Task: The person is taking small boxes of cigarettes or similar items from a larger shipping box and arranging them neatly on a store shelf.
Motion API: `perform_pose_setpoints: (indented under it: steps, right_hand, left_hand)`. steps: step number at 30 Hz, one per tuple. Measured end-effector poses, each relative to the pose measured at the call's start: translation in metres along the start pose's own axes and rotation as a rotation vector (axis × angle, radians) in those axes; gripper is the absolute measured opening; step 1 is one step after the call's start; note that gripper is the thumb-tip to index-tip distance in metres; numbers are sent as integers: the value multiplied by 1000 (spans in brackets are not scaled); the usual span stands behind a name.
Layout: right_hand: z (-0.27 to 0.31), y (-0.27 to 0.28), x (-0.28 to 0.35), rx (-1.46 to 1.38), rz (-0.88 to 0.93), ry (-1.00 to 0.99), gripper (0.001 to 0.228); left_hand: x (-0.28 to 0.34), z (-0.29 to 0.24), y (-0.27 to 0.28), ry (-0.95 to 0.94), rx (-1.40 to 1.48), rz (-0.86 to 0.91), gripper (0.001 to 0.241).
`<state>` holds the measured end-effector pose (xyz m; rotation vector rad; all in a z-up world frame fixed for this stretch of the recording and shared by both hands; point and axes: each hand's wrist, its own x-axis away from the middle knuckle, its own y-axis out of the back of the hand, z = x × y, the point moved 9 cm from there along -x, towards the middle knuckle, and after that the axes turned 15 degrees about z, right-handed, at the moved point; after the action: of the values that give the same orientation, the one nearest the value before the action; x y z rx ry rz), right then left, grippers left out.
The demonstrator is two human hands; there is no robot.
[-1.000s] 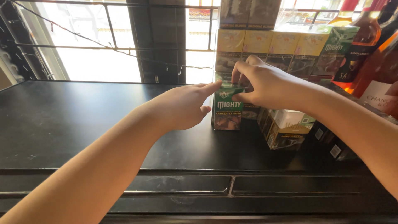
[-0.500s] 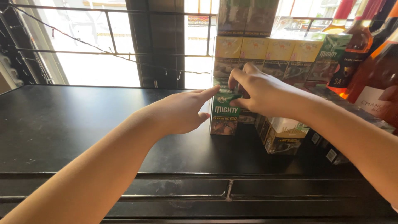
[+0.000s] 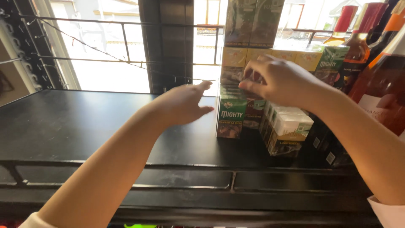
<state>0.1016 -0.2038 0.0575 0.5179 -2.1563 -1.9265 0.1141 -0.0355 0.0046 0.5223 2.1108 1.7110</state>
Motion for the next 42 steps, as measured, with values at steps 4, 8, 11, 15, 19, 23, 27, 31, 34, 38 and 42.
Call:
perform_pose_setpoints:
  steps: [4,8,11,15,19,23,27,31,34,38,42]
  right_hand:
    - [1,19,19,-44,-35,-53,41]
    - [51,45,64,-53,-362,383,32]
    - [108,47,113,-10,-381,460,29]
    - [185,14,179,0,-342,600,27]
    - [252,-63,228,-83,-387,969,30]
    - [331,-187,231,-251,-108,1228,32]
    - [402,-348,221,-357,461,1217,24]
    - [462,-482,253,-568,837,1207,22]
    - [506,-553,276,-578,939,1169,21]
    - [554,-608,308,-594,886,1288,20]
    - [577,-652,337,-521,915,1345,22]
  left_hand:
    - [36,-18,41,-103,-81,-315,61]
    - [99,-53,63,-246,-180,-624,37]
    - [168,-83,51,-387,-266,-758,31]
    - [261,-112,-3,-299,-518,-683,19]
    - [358,-107,-56,-163,-528,-671,22]
    - [431,-55,-142,-70,-363,-535,26]
    - [502,27,-267,321,14,-341,21]
    - [588,50,-411,624,342,-209,22]
    - [635,41,-511,786,543,-189,21]
    - [670,6,-656,1015,1063,-23,29]
    - [692,-16,-794,1195,1168,105,40]
